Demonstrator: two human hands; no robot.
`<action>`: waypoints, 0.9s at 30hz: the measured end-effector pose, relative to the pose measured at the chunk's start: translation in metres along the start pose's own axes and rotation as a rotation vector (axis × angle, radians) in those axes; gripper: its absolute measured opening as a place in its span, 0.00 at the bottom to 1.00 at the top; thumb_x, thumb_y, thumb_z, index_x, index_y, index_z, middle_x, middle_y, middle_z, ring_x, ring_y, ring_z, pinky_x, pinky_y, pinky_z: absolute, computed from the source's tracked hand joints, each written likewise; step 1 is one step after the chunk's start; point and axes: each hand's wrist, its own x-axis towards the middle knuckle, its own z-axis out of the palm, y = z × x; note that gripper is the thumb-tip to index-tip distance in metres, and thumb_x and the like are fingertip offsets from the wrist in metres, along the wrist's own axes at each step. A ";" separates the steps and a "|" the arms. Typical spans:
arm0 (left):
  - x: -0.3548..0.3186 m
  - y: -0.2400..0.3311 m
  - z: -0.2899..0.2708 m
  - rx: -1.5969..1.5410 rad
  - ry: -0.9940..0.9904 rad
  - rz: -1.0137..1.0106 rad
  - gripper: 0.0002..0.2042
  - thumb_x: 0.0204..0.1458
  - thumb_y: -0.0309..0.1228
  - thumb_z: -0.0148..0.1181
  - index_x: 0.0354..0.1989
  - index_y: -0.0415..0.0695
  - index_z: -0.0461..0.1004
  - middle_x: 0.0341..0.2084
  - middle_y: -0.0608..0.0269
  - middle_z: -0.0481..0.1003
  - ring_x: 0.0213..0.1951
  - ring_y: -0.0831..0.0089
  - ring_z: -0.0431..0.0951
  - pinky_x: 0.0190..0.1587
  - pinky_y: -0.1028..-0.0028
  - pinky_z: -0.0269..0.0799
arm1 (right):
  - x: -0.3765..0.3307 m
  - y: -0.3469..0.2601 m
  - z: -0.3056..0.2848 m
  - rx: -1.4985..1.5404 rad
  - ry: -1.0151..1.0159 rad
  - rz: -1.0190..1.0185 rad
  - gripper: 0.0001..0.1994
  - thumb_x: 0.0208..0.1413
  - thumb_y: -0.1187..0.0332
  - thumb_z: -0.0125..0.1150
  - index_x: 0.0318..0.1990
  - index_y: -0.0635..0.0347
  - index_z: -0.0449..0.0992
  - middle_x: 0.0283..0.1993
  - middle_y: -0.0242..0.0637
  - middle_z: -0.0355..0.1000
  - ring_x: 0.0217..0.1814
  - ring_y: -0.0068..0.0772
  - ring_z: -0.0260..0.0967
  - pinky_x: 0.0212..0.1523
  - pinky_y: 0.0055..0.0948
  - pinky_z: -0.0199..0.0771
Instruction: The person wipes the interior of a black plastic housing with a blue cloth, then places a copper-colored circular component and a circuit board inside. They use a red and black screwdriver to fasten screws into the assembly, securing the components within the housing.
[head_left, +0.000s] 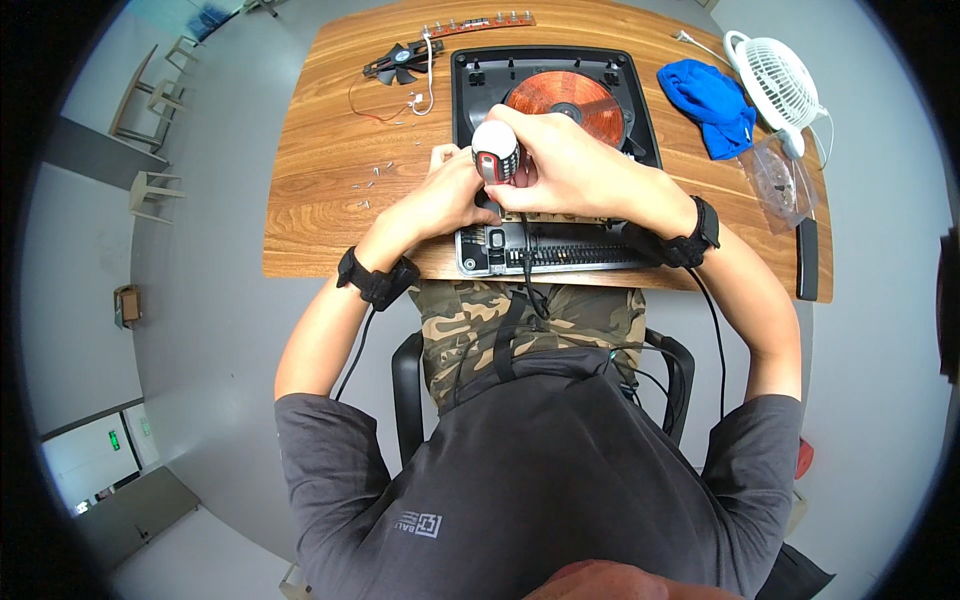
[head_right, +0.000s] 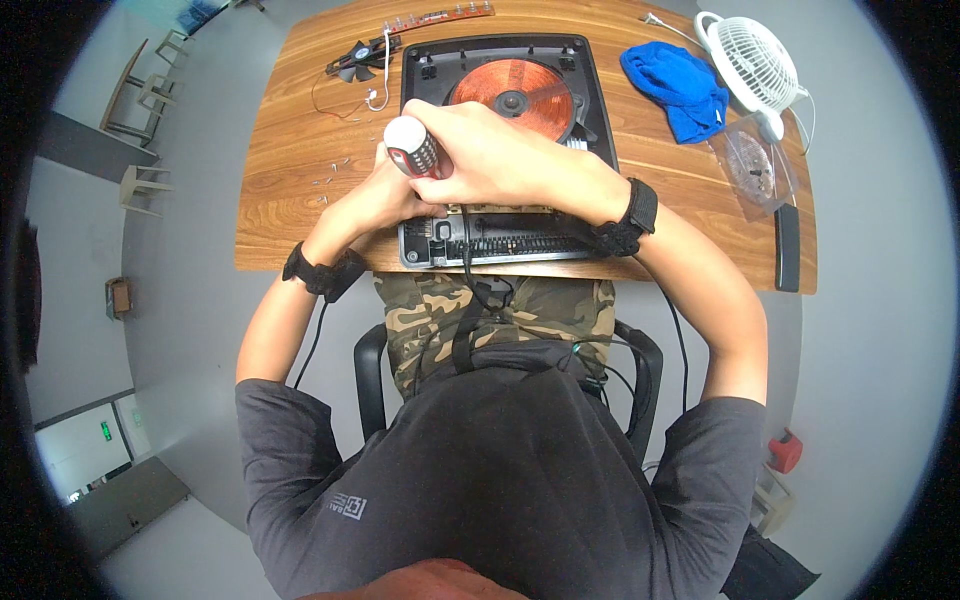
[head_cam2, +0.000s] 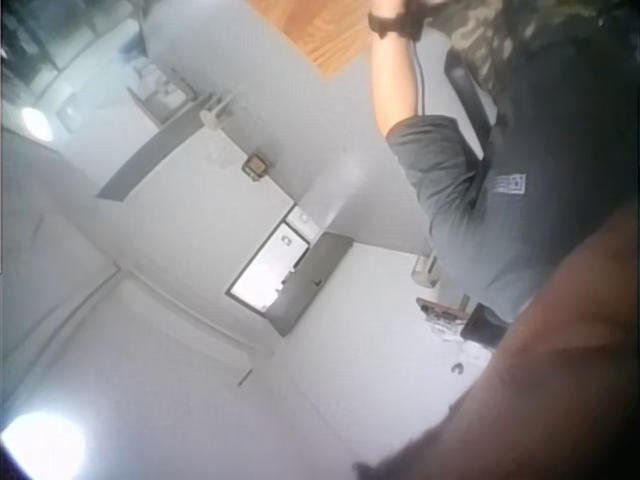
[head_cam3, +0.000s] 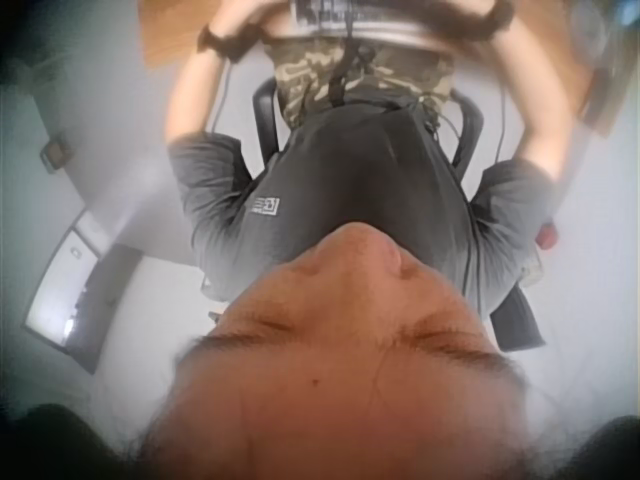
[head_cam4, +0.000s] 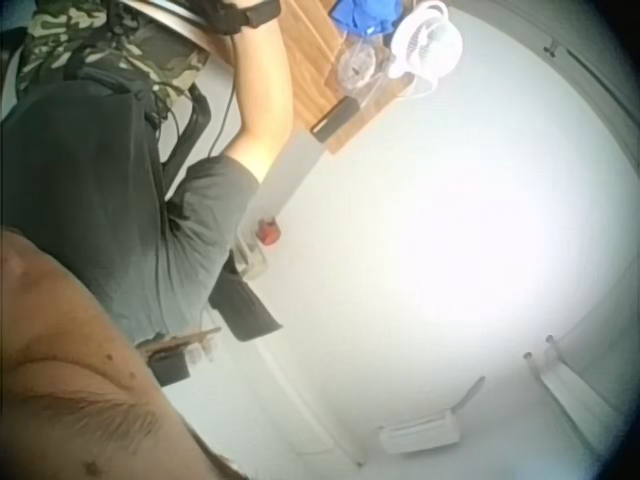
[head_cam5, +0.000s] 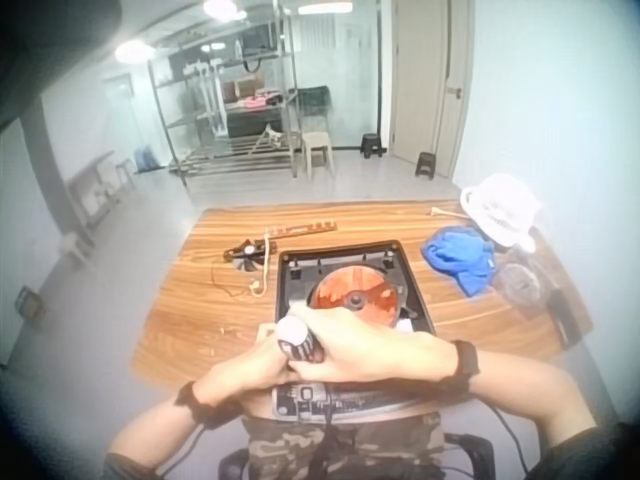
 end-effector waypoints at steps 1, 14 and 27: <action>0.001 0.000 0.000 -0.017 -0.013 -0.022 0.30 0.39 0.39 0.81 0.52 0.46 0.76 0.51 0.57 0.77 0.60 0.55 0.69 0.67 0.52 0.49 | 0.000 0.000 0.000 0.001 0.001 -0.001 0.15 0.59 0.67 0.65 0.48 0.65 0.69 0.28 0.43 0.74 0.27 0.30 0.76 0.29 0.29 0.76; -0.002 -0.002 0.002 -0.003 0.028 0.034 0.29 0.39 0.34 0.79 0.53 0.46 0.76 0.50 0.55 0.77 0.57 0.59 0.72 0.59 0.60 0.55 | 0.000 -0.001 0.001 0.009 -0.003 0.016 0.16 0.57 0.69 0.65 0.48 0.65 0.69 0.29 0.43 0.75 0.29 0.30 0.77 0.30 0.30 0.76; -0.003 -0.003 0.006 0.012 0.057 0.033 0.29 0.38 0.33 0.79 0.52 0.47 0.77 0.48 0.54 0.79 0.54 0.57 0.72 0.58 0.58 0.56 | -0.001 -0.007 -0.004 -0.057 -0.020 -0.036 0.32 0.55 0.68 0.70 0.66 0.55 0.62 0.41 0.50 0.78 0.39 0.49 0.80 0.39 0.41 0.80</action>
